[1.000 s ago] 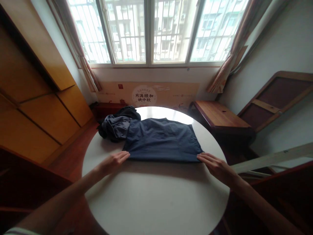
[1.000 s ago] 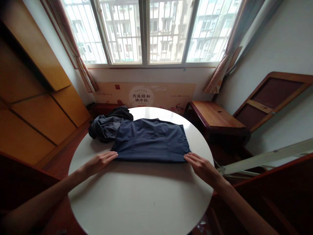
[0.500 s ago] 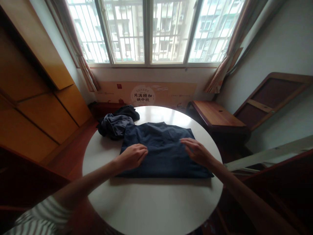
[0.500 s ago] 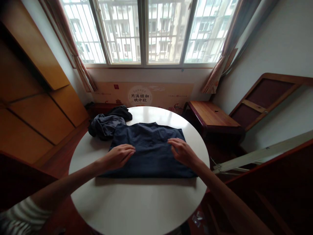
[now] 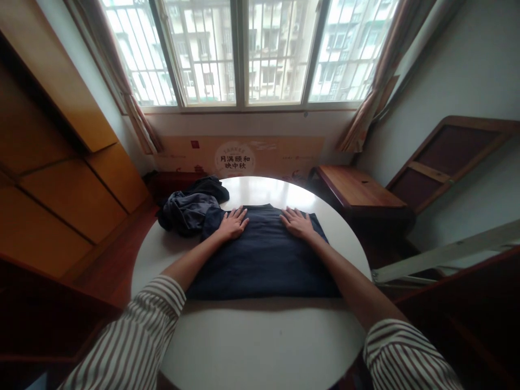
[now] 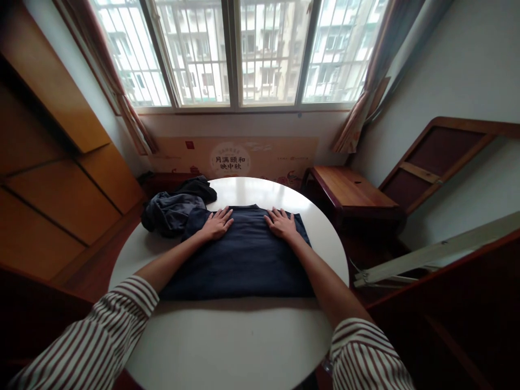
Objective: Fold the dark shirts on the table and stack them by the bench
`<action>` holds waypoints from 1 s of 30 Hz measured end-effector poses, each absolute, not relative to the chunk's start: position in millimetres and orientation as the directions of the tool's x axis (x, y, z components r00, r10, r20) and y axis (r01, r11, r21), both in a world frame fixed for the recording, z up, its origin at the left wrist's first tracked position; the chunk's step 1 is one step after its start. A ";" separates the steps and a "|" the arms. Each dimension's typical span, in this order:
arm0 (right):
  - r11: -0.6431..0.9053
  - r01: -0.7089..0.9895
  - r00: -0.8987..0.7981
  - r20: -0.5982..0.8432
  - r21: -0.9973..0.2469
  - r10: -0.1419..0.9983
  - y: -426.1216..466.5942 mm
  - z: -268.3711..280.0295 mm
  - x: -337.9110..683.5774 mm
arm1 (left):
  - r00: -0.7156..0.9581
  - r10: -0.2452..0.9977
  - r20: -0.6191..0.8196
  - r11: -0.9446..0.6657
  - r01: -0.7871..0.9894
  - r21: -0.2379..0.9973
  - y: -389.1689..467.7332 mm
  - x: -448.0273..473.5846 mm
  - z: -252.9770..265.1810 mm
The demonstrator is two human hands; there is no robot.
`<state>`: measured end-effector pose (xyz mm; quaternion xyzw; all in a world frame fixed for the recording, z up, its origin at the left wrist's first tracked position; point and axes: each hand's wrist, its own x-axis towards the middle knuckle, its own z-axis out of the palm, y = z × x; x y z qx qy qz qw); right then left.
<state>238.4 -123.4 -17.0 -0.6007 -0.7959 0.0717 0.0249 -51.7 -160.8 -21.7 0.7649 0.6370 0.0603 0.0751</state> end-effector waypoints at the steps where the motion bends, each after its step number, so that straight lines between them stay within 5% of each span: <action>1: 0.254 0.958 -0.262 -0.049 -0.135 0.964 -120.7 -17.1 245.1 | 0.161 0.987 -0.005 -0.157 0.968 0.194 -159.3 -52.7 -22.5; 8: 0.244 0.962 -0.250 -0.032 -0.122 0.968 -119.9 -8.0 257.1 | 0.056 0.998 0.041 -0.063 0.980 0.187 -157.9 -46.3 -15.8; 14: 0.483 0.875 -0.470 0.165 -0.044 0.867 -189.7 6.8 258.2 | 0.212 0.917 0.339 -0.253 0.964 0.083 -241.2 -68.1 4.0; 19: 0.552 0.832 -0.540 0.147 -0.056 0.829 -270.6 -11.6 291.1 | 0.025 0.880 0.475 -0.108 0.983 0.148 -333.3 -118.9 -8.8; 25: 0.496 0.867 -0.475 0.213 -0.053 0.854 -288.7 -33.1 327.2 | -0.238 0.948 0.210 0.126 0.889 0.441 -358.0 -145.3 -18.3; 30: 0.523 0.804 -0.448 0.289 -0.283 0.846 -280.3 -2.6 283.7 | -0.152 0.960 -0.235 0.279 0.441 0.853 -330.8 -139.3 5.9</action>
